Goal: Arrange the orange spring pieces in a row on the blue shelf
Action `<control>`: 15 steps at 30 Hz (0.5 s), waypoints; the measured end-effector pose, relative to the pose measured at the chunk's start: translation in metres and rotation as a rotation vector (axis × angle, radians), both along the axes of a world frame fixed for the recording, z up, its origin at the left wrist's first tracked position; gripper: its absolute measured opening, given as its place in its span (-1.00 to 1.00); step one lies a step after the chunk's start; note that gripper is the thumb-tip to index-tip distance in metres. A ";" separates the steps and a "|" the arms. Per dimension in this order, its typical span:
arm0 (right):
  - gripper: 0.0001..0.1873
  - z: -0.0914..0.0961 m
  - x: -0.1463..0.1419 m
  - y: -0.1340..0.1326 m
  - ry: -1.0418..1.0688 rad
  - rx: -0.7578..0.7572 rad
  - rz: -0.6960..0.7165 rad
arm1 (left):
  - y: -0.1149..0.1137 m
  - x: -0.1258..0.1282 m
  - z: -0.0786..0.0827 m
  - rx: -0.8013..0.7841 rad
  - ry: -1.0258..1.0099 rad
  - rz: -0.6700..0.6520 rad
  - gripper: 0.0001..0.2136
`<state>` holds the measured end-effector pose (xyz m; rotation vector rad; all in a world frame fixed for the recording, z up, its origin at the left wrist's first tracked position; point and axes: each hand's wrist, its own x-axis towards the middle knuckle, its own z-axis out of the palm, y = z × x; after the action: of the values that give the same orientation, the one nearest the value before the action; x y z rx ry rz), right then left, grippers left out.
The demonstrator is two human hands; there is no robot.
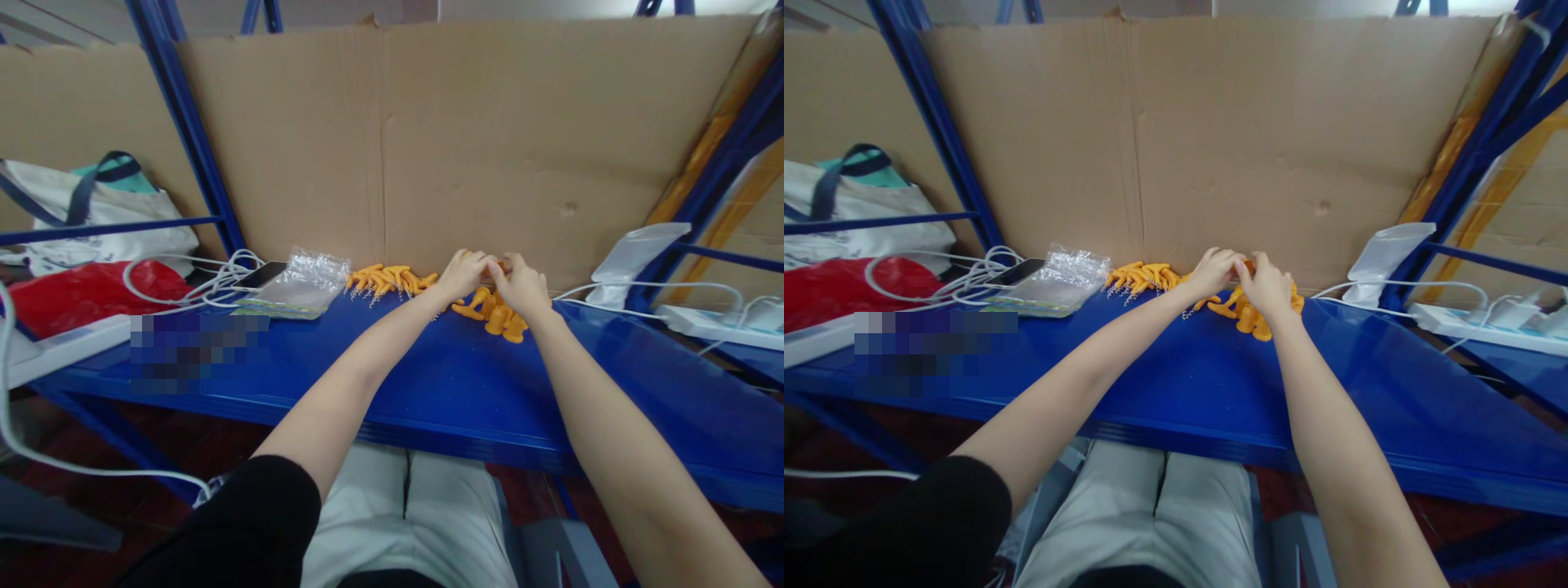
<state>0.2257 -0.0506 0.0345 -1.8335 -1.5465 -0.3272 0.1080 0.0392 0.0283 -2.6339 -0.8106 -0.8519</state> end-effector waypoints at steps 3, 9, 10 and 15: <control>-0.52 0.002 0.001 0.007 0.130 0.087 0.145 | -0.010 -0.008 0.015 0.109 0.034 -0.047 -0.70; -0.53 0.003 -0.008 0.015 0.361 0.183 0.415 | -0.030 -0.061 0.026 0.139 0.028 0.072 -0.75; -0.55 0.003 -0.012 0.014 0.400 0.168 0.444 | -0.033 -0.072 0.025 0.122 0.029 0.111 -0.77; -0.74 0.002 -0.032 0.005 0.511 0.038 0.556 | -0.047 -0.115 0.013 0.009 -0.050 0.307 -0.75</control>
<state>0.1933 -0.0455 0.0369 -1.2478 -1.5737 0.3446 -0.0071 -0.0080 0.0409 -2.4002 -1.1818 -0.8351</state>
